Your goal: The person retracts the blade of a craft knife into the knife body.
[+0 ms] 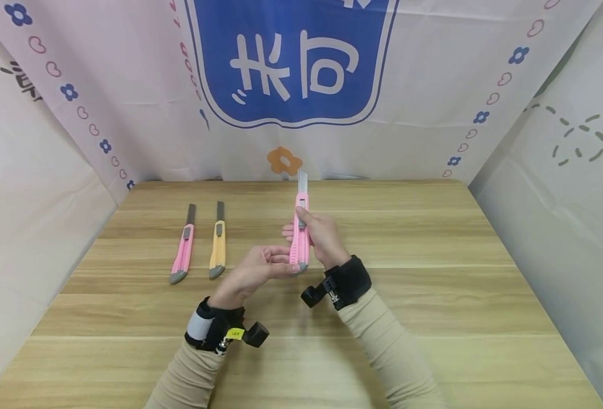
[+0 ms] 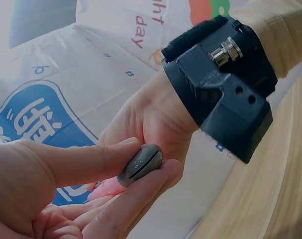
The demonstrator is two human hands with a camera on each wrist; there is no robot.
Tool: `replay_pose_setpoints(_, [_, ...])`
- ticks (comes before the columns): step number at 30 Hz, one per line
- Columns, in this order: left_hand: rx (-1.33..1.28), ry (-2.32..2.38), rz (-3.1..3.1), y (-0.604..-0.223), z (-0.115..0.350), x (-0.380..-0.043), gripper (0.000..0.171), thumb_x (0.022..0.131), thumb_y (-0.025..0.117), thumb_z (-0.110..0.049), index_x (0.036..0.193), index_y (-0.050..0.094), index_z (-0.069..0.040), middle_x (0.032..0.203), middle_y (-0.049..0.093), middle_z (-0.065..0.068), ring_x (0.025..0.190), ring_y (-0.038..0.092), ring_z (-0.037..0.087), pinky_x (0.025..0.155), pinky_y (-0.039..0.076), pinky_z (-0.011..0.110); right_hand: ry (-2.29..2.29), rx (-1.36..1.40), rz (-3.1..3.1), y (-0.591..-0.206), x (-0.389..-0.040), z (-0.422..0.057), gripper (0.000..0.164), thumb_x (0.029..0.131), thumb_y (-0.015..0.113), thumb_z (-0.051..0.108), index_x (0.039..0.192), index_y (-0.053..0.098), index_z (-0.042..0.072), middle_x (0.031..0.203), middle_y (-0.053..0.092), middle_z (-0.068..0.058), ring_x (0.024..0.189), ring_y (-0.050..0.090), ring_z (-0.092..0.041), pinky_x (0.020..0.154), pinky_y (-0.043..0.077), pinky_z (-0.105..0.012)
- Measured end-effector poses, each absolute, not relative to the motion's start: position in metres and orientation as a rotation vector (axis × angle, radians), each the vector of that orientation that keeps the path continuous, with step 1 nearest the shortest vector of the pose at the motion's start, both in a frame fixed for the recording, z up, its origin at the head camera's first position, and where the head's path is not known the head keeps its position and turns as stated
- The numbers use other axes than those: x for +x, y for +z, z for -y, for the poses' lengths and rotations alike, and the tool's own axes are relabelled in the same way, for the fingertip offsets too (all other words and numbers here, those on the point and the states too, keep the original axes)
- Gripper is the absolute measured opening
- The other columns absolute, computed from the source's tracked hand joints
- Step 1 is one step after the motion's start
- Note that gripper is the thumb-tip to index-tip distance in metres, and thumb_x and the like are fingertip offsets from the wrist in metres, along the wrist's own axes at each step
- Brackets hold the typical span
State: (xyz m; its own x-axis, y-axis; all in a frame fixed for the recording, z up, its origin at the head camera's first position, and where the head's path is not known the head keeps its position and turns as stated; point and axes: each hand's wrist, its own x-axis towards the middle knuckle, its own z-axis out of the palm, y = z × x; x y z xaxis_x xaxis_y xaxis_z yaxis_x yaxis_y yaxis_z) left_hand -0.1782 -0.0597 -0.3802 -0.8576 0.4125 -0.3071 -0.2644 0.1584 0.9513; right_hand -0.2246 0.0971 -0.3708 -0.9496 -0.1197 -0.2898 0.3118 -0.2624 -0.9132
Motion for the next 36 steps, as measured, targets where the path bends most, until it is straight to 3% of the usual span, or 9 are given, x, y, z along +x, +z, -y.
replay_pose_setpoints(9, [0.174, 1.737, -1.934, -0.379, 0.060, -0.177, 0.038, 0.084, 0.072, -0.007, 0.120, 0.063, -0.003, 0.113, 0.072, 0.014, 0.093, 0.071, 0.011, 0.090, 0.057, 0.031, -2.339, 0.201, -1.710, -0.370, -0.222, -0.099, 0.049, 0.100, 0.052, 0.021, 0.126, 0.049, -0.020, 0.066, 0.073, -0.002, 0.066, 0.073, -0.012, 0.067, 0.061, -0.027])
replay_pose_setpoints(19, [0.175, 1.721, -1.939, -0.383, 0.058, -0.178, 0.039, 0.084, 0.071, -0.007, 0.122, 0.062, -0.002, 0.113, 0.072, 0.015, 0.094, 0.071, 0.012, 0.091, 0.057, 0.031, -2.342, 0.161, -1.722, -0.379, -0.219, -0.102, 0.046, 0.100, 0.051, 0.020, 0.131, 0.048, -0.013, 0.071, 0.075, 0.002, 0.070, 0.073, -0.010, 0.072, 0.061, -0.025])
replay_pose_setpoints(36, [0.214, 1.720, -1.922, -0.388, 0.051, -0.177, 0.041, 0.084, 0.070, -0.004, 0.123, 0.059, 0.003, 0.115, 0.069, 0.021, 0.091, 0.069, 0.009, 0.091, 0.057, 0.030, -2.341, 0.279, -1.689, -0.392, -0.215, -0.109, 0.049, 0.101, 0.050, 0.029, 0.134, 0.048, -0.008, 0.077, 0.075, 0.000, 0.074, 0.074, -0.011, 0.086, 0.058, -0.035])
